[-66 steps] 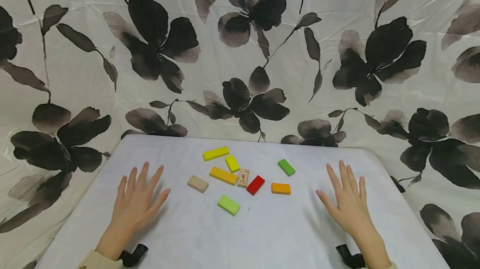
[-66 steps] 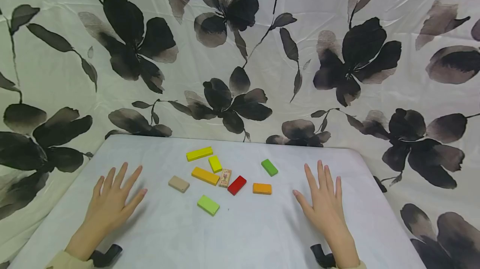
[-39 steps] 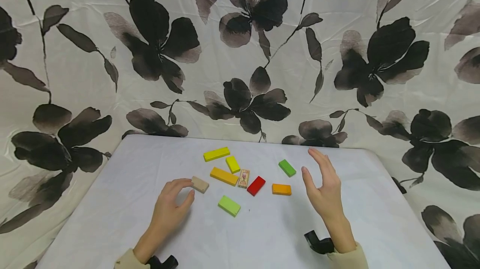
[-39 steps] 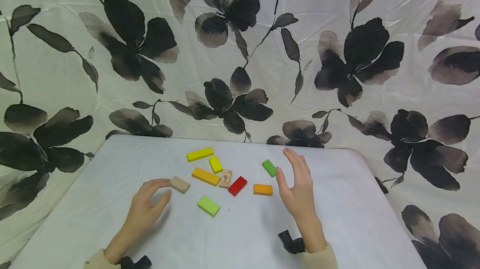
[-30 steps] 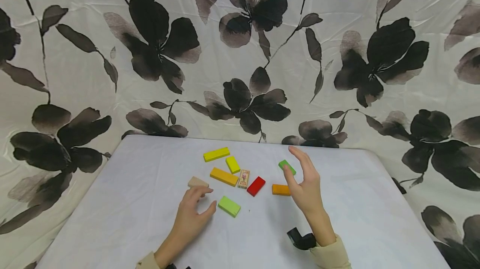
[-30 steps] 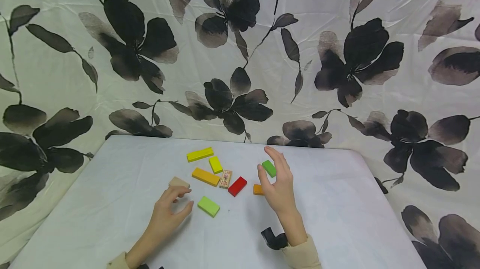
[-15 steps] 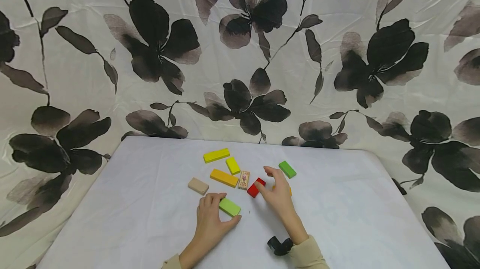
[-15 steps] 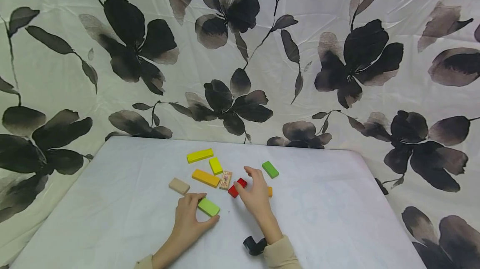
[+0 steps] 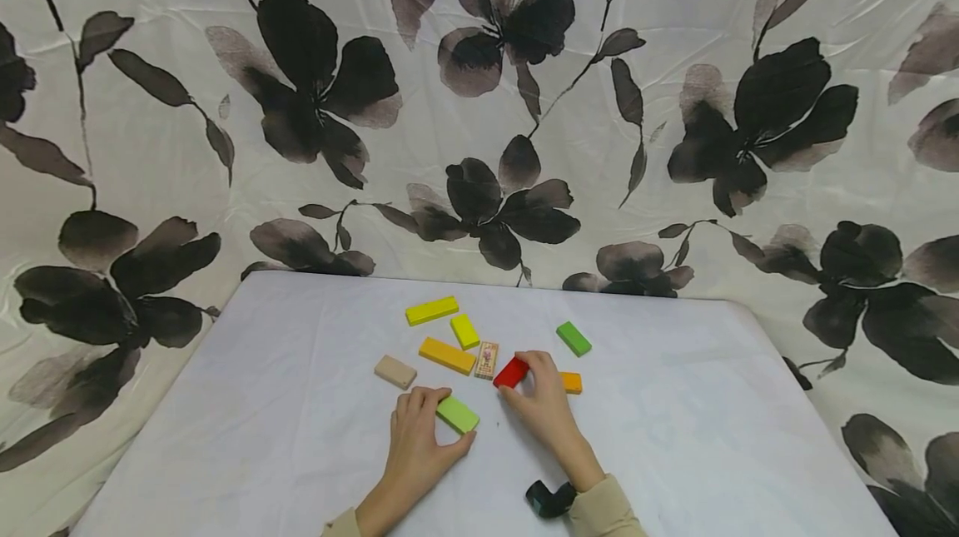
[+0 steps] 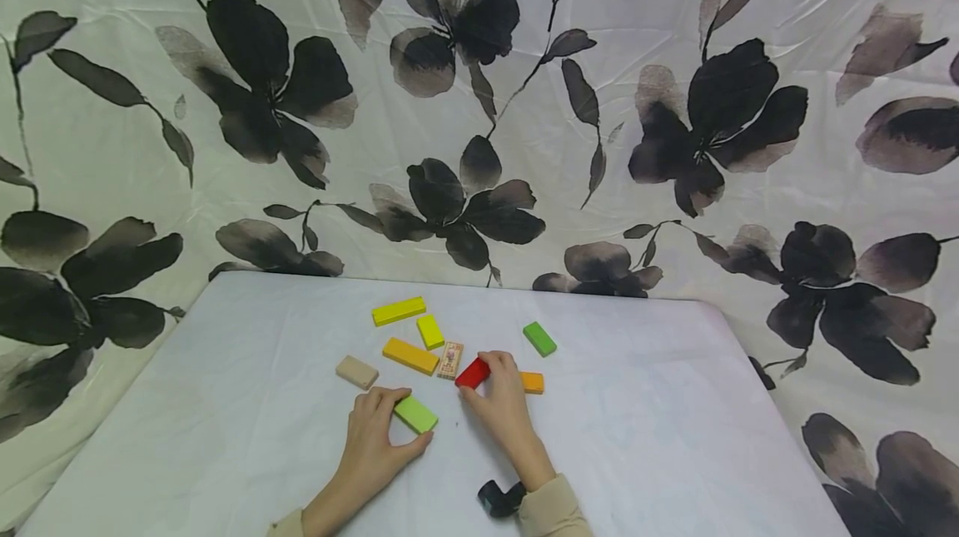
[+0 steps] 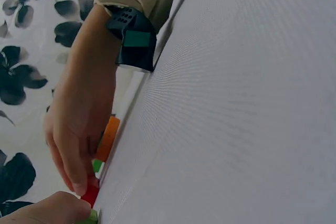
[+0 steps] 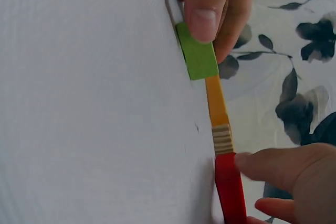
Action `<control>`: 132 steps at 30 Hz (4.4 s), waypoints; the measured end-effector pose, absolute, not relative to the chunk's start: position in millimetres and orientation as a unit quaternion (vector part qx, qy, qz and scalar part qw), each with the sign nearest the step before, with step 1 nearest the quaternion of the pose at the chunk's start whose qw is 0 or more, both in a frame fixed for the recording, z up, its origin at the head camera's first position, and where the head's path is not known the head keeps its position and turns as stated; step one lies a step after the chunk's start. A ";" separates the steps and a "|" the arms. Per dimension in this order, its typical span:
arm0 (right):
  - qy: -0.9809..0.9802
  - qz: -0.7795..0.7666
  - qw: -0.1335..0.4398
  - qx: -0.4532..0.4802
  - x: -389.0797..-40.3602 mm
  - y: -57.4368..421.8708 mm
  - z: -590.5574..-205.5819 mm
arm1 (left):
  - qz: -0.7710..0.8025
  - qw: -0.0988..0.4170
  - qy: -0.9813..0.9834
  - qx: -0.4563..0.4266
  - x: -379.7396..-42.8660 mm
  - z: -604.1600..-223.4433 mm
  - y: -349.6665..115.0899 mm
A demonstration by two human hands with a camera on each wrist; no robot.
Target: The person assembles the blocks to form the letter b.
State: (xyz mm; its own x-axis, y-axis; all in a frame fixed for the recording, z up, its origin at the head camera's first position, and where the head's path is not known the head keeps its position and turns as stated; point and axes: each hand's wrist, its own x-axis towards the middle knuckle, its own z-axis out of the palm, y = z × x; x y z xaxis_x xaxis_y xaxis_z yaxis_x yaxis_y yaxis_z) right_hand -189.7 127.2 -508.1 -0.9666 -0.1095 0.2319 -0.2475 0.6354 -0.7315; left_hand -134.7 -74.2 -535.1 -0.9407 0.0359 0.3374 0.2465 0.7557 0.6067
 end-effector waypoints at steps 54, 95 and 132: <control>-0.890 0.423 0.105 0.133 -193.2 131.2 -525.0 | -0.388 0.067 -0.813 -0.428 -84.7 -547.7 -141.5; -0.873 0.415 0.029 0.255 -154.7 100.3 -514.8 | -0.422 0.023 -0.814 -0.399 -85.9 -543.2 -142.2; -0.817 0.443 -0.061 0.364 -124.8 98.8 -517.7 | -0.429 0.059 -0.814 -0.388 -84.2 -548.1 -142.0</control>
